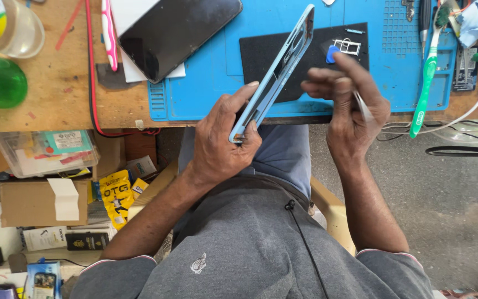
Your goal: The person uses a metal prying tool to carefully pry and separate the back cover of a light blue smartphone. They work along the edges and around the camera module, then reassemble the phone and test the screen by turning it on.
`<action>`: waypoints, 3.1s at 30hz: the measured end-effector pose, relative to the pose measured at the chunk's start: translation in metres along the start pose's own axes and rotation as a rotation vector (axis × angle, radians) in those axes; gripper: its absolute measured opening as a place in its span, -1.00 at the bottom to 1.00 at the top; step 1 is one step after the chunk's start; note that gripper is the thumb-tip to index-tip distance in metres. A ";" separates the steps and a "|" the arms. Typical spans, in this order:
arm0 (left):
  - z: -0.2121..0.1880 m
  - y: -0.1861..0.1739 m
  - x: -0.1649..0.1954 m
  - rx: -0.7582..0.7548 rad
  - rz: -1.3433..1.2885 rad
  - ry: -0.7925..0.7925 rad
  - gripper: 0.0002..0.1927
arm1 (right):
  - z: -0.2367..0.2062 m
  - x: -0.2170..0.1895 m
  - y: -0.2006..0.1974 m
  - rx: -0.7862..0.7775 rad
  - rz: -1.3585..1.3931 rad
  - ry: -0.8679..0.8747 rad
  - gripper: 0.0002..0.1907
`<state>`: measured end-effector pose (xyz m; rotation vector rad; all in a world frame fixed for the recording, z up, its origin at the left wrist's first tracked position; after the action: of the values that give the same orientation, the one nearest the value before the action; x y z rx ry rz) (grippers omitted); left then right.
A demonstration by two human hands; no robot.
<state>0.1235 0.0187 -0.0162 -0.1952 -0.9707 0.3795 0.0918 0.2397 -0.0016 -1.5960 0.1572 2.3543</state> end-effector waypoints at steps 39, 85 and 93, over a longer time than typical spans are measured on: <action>0.026 0.032 -0.010 -0.180 -1.188 -0.779 -0.18 | -0.005 0.005 0.030 -0.077 0.021 0.029 -0.75; 0.027 0.033 -0.019 -0.140 -1.089 -0.773 -0.19 | 0.001 0.002 0.026 -0.082 -0.091 -0.175 -0.77; 0.027 0.034 -0.020 -0.142 -1.089 -0.774 -0.20 | 0.000 0.005 0.026 -0.082 -0.092 -0.195 -0.77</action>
<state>0.0831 0.0414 -0.0272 0.3925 -1.6973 -0.6753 0.0825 0.2162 -0.0077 -1.3663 -0.0542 2.4550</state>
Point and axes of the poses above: each hand's wrist, its own z-axis towards the middle knuckle, its own y-axis out of the palm, x = y × z, the point moved 3 cm from there along z, towards the middle knuckle, and after that the axes turned 13 degrees about x, right-handed, at the moved point
